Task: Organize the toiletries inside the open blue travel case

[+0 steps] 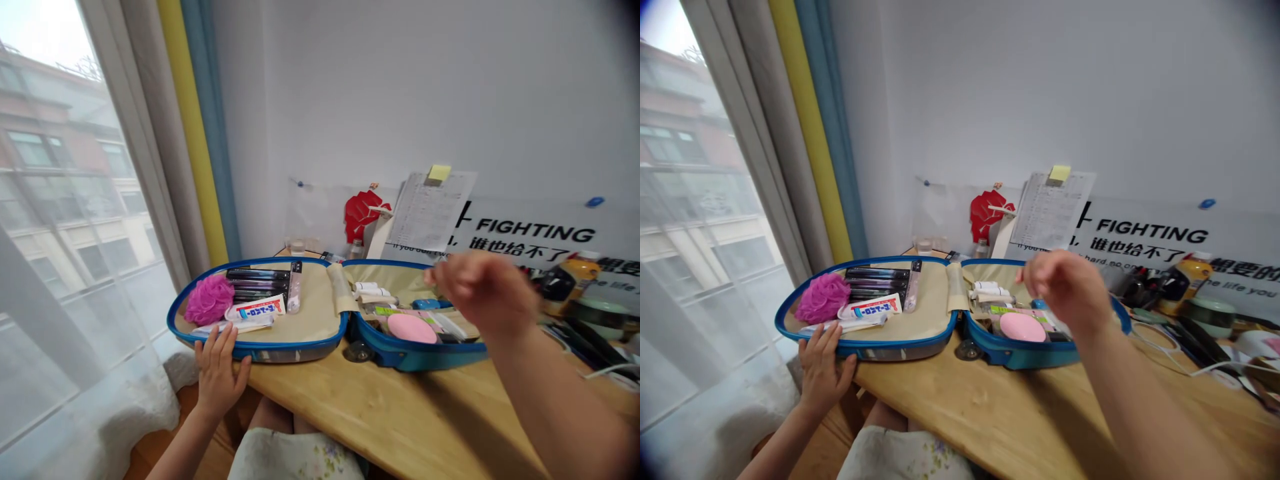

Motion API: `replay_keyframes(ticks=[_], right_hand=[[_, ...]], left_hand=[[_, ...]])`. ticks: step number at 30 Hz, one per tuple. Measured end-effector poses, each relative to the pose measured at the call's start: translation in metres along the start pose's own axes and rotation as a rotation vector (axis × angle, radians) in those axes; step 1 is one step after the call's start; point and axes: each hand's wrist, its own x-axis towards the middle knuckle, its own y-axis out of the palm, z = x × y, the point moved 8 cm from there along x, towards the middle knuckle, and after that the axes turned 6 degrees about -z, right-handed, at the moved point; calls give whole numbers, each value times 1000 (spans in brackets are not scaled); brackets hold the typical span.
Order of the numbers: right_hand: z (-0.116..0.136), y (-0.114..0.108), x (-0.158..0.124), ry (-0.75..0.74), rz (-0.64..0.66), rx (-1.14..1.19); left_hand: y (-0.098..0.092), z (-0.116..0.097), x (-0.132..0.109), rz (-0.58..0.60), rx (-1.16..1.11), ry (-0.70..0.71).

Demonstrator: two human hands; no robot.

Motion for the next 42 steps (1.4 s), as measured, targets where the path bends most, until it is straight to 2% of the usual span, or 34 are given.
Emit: replay_keyframes(ticks=[2, 4, 8, 11, 15, 19, 27, 30, 42], right_hand=[[-25, 17, 38, 61, 99, -41], [-59, 35, 61, 129, 213, -125], [-127, 65, 65, 222, 413, -317], [-152, 85, 60, 217, 556, -390], [-157, 112, 60, 154, 735, -450], [-159, 133, 63, 140, 860, -533], [-164, 159, 55, 133, 1048, -575], [-167, 163, 52, 117, 1063, -588], [-174, 171, 49, 48, 975, -643]], left_hand=[[0, 0, 1, -3, -1, 1], [0, 0, 1, -1, 2, -3], [0, -1, 1, 1, 13, 10], [0, -2, 0, 2, 20, 29], [0, -2, 1, -5, 20, 27], [-1, -3, 2, -18, 16, 35], [-1, -2, 1, -17, 11, 38], [0, -1, 0, -15, 15, 33], [0, -1, 0, 4, 13, 21]])
